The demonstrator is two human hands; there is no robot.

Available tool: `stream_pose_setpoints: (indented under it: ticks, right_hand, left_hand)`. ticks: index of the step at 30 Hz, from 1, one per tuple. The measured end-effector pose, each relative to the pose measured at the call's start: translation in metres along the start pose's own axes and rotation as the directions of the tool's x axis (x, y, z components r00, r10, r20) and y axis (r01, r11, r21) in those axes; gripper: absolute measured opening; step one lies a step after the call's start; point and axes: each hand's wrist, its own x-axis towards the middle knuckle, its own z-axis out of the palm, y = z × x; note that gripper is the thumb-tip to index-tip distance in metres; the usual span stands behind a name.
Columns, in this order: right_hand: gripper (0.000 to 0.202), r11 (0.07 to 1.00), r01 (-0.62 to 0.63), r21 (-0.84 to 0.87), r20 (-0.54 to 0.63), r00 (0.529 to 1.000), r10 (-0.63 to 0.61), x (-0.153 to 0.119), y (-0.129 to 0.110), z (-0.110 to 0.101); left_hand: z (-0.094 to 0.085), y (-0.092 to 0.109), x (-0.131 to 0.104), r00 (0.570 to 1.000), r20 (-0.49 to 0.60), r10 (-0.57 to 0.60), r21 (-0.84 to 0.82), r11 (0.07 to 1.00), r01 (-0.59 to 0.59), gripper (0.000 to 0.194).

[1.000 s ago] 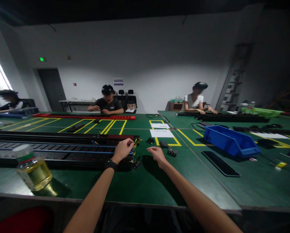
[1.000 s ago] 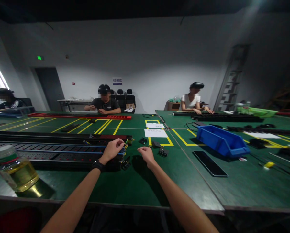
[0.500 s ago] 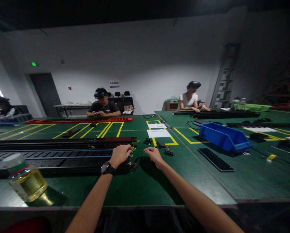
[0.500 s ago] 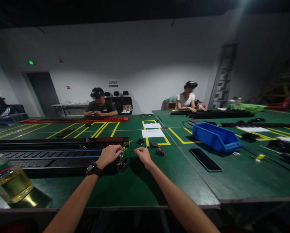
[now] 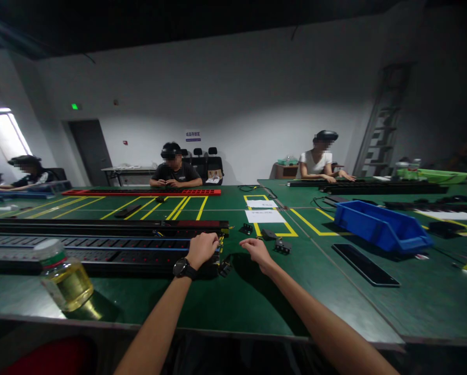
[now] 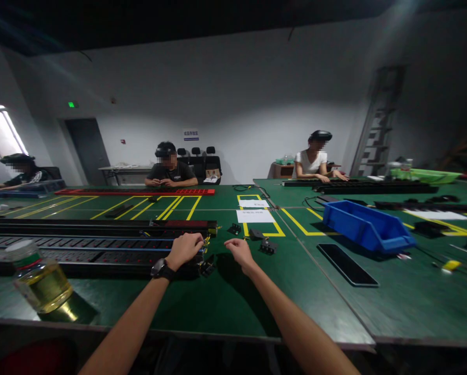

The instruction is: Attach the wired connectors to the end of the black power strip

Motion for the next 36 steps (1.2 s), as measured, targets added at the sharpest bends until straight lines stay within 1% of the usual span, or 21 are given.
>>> stream_pose_setpoints:
  ticks: [9, 16, 21, 26, 30, 36]
  right_hand:
    - [0.018, 1.000, -0.005, 0.009, 0.018, 1.000, 0.005, -0.003, -0.002, -0.001]
    - [0.023, 1.000, 0.002, -0.004, 0.026, 1.000, -0.002, -0.003, -0.001, -0.002]
    - [0.028, 1.000, 0.016, -0.002, 0.048, 0.999, -0.015, 0.001, 0.005, -0.002]
    - [0.031, 1.000, 0.009, -0.011, 0.060, 0.998, -0.008, 0.001, 0.006, -0.002]
    - [0.032, 1.000, 0.000, -0.013, 0.068, 0.998, 0.000, -0.001, 0.005, -0.004]
    - [0.033, 0.999, 0.027, -0.044, 0.071, 0.997, -0.024, -0.002, 0.008, -0.004]
  left_hand:
    - [-0.005, 0.003, -0.001, 1.000, 0.019, -0.007, -0.039, 0.999, 0.008, 0.022]
    - [-0.006, -0.001, -0.002, 0.999, 0.029, -0.027, -0.112, 0.993, 0.030, 0.020]
    - [-0.003, -0.004, -0.003, 0.998, 0.040, -0.055, -0.165, 0.984, 0.061, 0.020]
    - [0.002, 0.001, -0.003, 0.997, 0.031, -0.077, -0.181, 0.980, 0.082, 0.023]
    - [0.006, 0.007, -0.003, 0.998, 0.027, -0.052, -0.190, 0.980, 0.056, 0.026]
    - [0.010, 0.009, -0.001, 0.999, 0.042, -0.016, -0.216, 0.976, 0.025, 0.019]
